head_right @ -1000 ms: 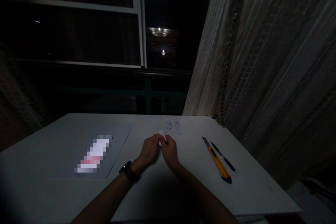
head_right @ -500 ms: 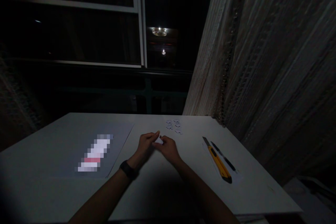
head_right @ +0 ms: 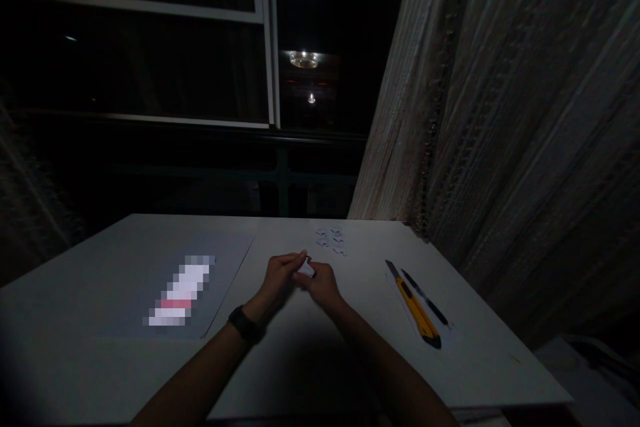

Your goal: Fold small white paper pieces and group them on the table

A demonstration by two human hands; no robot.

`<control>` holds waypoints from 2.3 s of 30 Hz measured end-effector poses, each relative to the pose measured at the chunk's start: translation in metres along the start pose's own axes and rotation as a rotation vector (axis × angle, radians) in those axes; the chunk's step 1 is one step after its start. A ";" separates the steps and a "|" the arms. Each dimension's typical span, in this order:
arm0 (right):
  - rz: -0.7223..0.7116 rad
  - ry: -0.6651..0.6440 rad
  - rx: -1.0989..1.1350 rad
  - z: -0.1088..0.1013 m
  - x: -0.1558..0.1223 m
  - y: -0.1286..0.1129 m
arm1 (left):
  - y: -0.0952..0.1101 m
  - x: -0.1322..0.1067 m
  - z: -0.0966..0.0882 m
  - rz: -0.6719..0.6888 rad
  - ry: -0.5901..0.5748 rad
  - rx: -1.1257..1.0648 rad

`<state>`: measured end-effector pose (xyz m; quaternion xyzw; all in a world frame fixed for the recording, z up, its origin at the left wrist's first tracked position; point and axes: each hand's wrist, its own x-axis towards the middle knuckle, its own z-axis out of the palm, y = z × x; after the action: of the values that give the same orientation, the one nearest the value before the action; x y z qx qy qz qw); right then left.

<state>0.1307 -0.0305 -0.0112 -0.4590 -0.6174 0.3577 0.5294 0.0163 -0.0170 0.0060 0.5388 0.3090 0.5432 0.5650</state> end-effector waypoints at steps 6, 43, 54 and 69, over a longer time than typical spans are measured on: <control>0.025 -0.108 0.037 -0.004 0.003 -0.003 | 0.005 -0.001 -0.001 -0.059 0.038 -0.072; 0.116 -0.045 0.259 -0.004 0.001 -0.007 | 0.003 -0.003 0.002 -0.142 -0.019 -0.243; 0.116 0.019 0.291 -0.005 0.000 -0.010 | 0.007 -0.006 0.005 -0.143 -0.004 -0.238; 0.082 0.111 0.150 -0.007 0.006 -0.008 | 0.005 -0.005 0.007 -0.075 -0.090 -0.236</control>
<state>0.1360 -0.0279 -0.0002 -0.4619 -0.5393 0.3982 0.5807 0.0204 -0.0245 0.0116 0.4804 0.2375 0.5295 0.6576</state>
